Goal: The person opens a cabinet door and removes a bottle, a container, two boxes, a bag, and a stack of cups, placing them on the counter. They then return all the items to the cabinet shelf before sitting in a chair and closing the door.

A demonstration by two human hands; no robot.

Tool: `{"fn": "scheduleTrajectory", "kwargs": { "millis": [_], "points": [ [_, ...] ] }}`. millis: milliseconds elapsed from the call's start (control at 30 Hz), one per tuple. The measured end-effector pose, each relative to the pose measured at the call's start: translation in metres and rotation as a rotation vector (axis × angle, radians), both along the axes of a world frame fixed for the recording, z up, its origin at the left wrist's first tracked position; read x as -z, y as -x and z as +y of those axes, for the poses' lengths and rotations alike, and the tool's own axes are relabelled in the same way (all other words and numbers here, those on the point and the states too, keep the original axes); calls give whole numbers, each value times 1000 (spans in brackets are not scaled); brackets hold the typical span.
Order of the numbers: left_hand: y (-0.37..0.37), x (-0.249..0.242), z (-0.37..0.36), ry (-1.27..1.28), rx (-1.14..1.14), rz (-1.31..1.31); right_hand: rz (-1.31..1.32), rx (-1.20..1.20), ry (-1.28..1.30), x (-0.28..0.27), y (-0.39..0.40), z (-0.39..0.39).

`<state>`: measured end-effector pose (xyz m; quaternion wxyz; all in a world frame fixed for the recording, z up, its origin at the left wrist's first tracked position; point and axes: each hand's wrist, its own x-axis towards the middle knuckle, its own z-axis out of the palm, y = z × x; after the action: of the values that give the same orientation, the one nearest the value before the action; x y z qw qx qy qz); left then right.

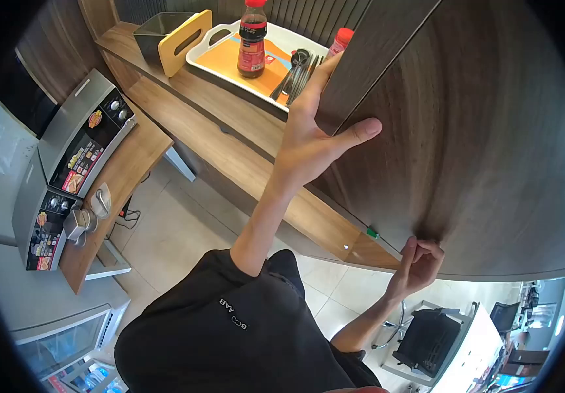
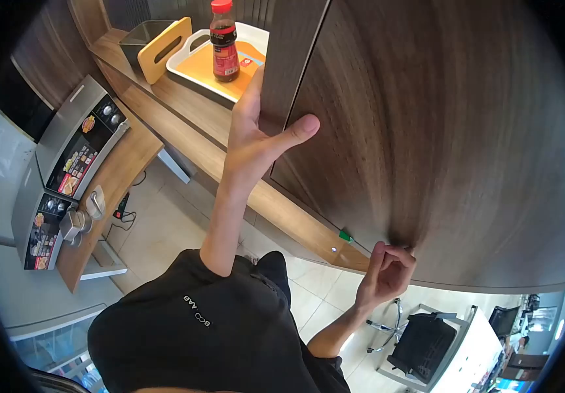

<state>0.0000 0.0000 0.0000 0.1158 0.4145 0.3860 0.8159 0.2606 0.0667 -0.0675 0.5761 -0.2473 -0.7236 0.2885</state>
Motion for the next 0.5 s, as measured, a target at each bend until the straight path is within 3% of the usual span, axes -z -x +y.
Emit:
{"fn": "scheduleTrajectory", "kwargs": {
  "millis": [167,200,233,300,400,500],
  "points": [
    [-5,2,2,8,-60,0,-127,-71,91,5,-11,14],
    [-2,2,2,17,-77,23,-70,-125,-5,6,-9,15],
    [-1,2,2,26,-93,39,39,-217,78,3,-8,14],
    [-1,4,3,24,-95,37,249,-149,225,7,-5,18],
    [-3,3,6,-15,-105,22,287,-128,269,6,-2,18],
    [-4,4,9,-21,-173,49,-52,-31,109,0,4,14]
  ]
}}
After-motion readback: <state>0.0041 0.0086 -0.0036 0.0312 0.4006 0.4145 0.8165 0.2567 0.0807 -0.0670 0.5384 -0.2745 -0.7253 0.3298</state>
